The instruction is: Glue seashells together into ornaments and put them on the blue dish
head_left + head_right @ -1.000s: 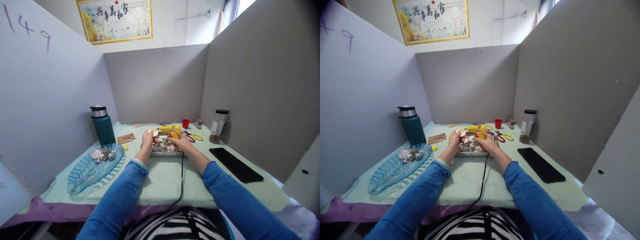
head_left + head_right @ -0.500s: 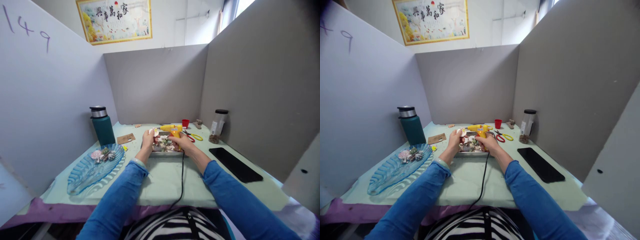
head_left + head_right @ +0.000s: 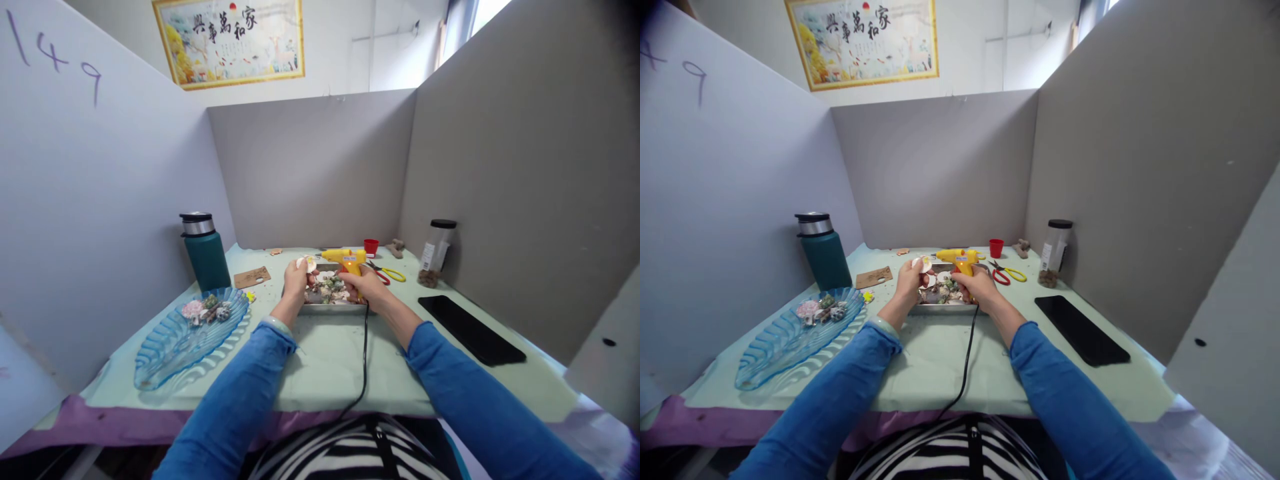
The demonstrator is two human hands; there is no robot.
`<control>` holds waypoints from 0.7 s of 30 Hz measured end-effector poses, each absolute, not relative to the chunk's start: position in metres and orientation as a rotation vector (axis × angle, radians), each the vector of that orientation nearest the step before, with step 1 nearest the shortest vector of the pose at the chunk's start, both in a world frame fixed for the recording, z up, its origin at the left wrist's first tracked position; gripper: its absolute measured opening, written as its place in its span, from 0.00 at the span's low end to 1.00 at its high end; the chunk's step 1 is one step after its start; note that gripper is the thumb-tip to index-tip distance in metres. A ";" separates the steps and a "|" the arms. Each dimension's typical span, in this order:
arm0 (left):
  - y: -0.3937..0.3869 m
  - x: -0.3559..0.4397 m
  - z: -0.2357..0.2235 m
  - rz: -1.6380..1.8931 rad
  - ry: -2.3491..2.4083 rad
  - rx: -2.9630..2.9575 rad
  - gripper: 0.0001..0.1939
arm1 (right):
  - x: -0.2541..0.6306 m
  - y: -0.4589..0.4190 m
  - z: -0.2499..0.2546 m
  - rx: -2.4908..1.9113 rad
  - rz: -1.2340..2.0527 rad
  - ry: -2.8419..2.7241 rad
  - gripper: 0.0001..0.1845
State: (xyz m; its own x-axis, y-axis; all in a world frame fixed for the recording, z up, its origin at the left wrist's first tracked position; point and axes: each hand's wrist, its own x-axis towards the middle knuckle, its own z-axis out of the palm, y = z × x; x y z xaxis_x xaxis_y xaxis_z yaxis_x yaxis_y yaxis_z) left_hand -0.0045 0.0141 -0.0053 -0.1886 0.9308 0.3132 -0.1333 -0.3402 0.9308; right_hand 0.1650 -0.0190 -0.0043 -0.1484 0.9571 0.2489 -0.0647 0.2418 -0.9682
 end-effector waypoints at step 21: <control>0.008 0.000 -0.005 1.561 1.134 1.441 0.06 | 0.164 -0.017 -0.008 -0.942 1.085 -1.468 0.12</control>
State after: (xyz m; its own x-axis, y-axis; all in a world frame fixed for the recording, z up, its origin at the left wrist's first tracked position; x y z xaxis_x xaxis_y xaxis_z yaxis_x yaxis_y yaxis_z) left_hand -0.0003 0.0080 -0.0048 -0.1189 0.9249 0.3611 0.0568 -0.3568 0.9325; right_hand 0.1639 -0.0165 -0.0079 -0.1571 0.9477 0.2779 0.0122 0.2832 -0.9590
